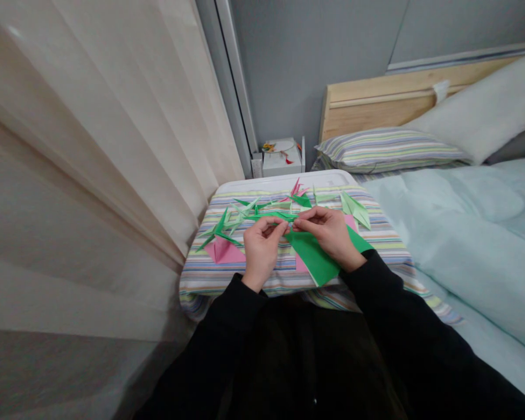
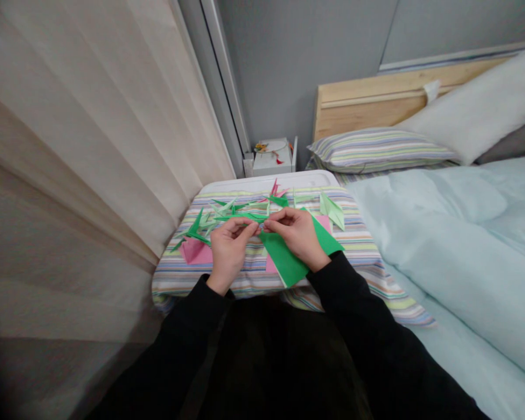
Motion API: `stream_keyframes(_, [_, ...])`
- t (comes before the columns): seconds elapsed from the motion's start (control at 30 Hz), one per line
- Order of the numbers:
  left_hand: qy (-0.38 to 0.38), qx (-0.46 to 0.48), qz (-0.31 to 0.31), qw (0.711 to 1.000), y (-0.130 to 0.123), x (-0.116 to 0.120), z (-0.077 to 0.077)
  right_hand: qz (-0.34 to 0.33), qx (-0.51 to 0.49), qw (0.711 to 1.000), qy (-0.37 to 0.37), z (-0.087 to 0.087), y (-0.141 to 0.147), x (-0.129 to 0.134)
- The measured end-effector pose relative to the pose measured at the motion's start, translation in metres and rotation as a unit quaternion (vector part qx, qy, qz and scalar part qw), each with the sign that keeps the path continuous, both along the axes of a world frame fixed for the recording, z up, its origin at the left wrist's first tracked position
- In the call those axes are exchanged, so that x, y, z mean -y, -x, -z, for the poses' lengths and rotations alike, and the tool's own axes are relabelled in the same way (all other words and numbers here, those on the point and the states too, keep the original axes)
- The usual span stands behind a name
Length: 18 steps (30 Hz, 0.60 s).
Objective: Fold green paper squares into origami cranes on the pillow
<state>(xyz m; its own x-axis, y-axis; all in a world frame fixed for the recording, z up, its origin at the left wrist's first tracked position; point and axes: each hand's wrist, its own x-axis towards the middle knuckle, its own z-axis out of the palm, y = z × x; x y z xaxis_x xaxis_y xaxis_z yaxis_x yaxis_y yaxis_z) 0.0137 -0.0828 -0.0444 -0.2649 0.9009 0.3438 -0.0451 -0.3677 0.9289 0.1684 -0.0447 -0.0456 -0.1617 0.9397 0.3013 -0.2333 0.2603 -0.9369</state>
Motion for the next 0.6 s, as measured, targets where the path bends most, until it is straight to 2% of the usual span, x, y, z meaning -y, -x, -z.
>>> stream_keyframes(0.6, [-0.025, -0.017, -0.002, 1.000, -0.0021, 0.0055, -0.0039, -0.028, -0.013, 0.999, -0.016, -0.0006, 0.0029, 0.0014])
